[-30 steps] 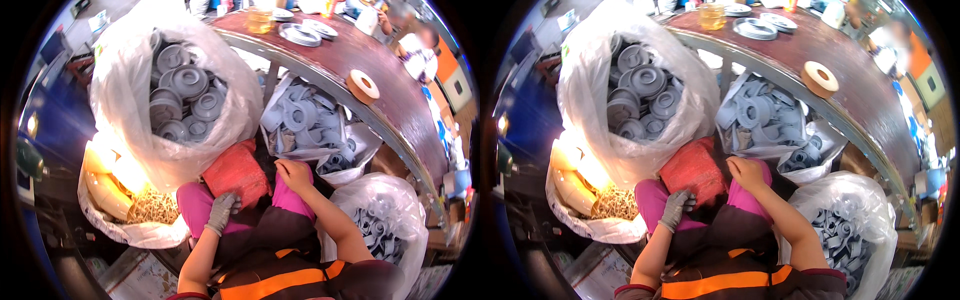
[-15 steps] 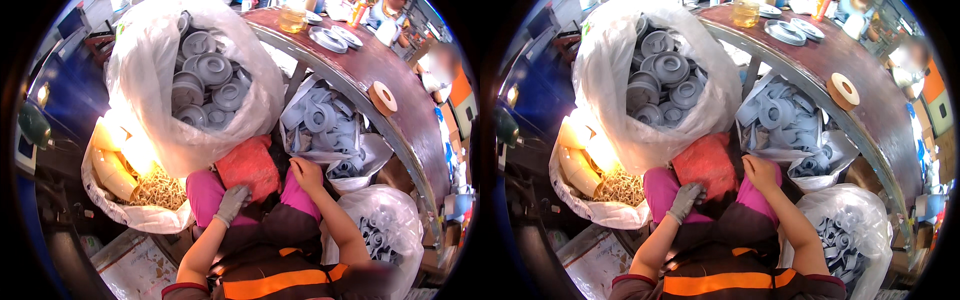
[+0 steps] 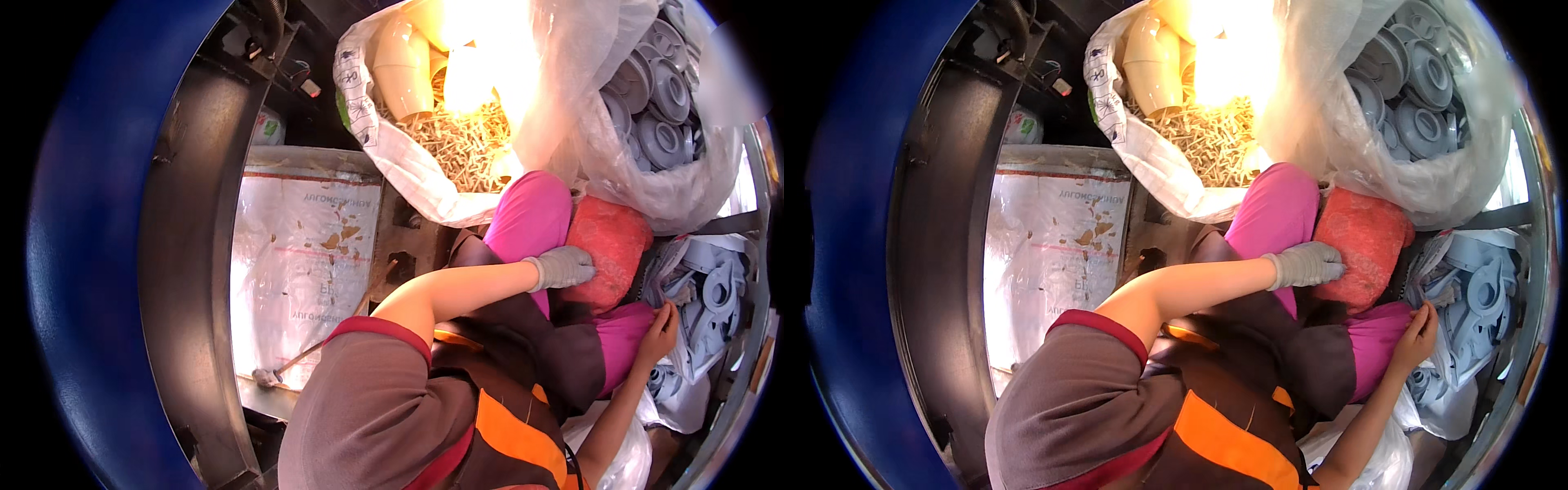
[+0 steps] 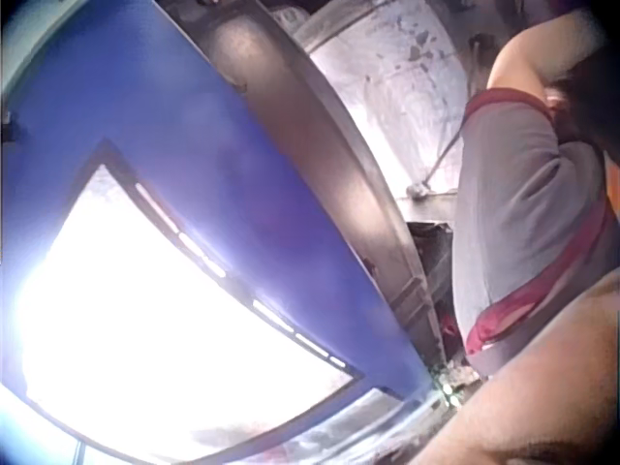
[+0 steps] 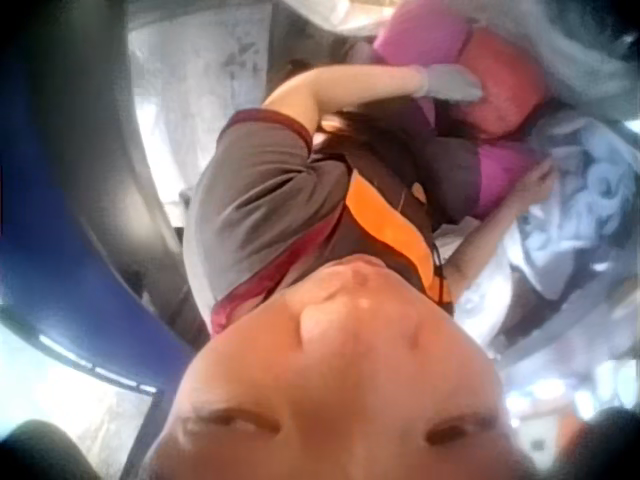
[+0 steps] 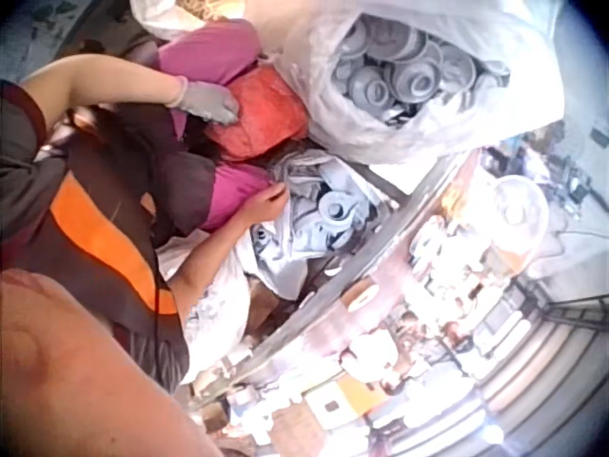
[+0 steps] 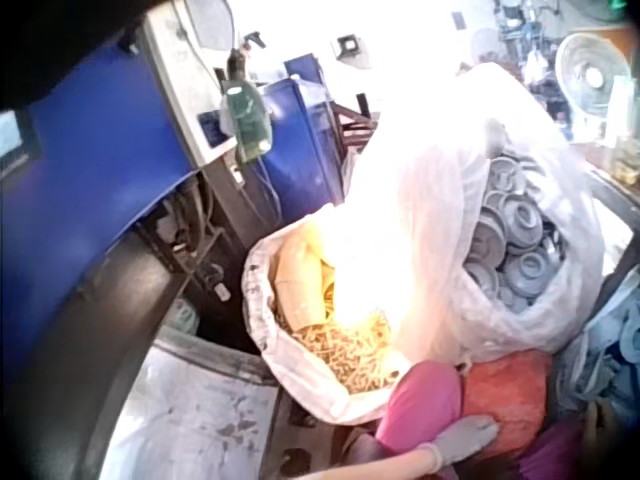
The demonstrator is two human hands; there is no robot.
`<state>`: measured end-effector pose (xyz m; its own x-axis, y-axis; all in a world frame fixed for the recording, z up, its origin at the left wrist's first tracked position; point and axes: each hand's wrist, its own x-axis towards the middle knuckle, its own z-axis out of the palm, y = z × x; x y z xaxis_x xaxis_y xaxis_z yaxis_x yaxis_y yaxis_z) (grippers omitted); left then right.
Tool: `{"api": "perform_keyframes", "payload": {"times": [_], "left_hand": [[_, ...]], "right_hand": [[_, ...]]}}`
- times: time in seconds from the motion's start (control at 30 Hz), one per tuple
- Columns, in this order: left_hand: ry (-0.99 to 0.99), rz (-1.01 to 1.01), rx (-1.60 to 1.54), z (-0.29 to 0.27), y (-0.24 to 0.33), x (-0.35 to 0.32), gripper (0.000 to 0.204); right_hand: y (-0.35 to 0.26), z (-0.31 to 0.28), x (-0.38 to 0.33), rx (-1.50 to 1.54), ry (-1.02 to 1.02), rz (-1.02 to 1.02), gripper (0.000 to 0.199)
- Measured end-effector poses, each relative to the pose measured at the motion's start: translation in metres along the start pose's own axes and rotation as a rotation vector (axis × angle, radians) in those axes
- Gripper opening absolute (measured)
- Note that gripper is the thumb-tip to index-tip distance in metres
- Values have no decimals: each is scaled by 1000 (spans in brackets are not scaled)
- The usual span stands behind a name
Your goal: The person assembles plastic pitchers by hand, inserting gray gaskets and snapping on blue lids to white pitcher bodies while sitting on the floor among bags of components.
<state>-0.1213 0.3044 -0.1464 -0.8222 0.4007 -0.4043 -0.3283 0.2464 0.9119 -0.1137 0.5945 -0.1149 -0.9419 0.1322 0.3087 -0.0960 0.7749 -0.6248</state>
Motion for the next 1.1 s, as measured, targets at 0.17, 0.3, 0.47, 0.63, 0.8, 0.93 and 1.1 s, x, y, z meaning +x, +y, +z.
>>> {"api": "perform_keyframes", "payload": {"times": [0.17, 0.3, 0.47, 0.63, 0.8, 0.93, 1.1], "left_hand": [[215, 554, -71, -19, 12, -19, 22], [737, 468, 455, -104, -4, -46, 17], [1289, 301, 115, -214, -71, -137, 20], [1378, -674, 965, -268, -147, -254, 45], [1335, -1095, 1317, -271, -155, -328, 54], [1096, -1257, 1159, -302, -166, -358, 54], [861, -1223, 1079, -327, -154, -362, 41]], "right_hand": [[19, 6, 9, 21, -28, -41, 26], [9, 2, 12, 32, -12, -34, 27], [9, -1, 11, 4, -26, 0, 27], [19, 2, 11, 7, -68, -10, 28], [25, -2, 13, -49, -105, -53, 29], [15, -1, 14, -102, -116, -66, 28], [20, -3, 14, -137, -116, -75, 29]]}}
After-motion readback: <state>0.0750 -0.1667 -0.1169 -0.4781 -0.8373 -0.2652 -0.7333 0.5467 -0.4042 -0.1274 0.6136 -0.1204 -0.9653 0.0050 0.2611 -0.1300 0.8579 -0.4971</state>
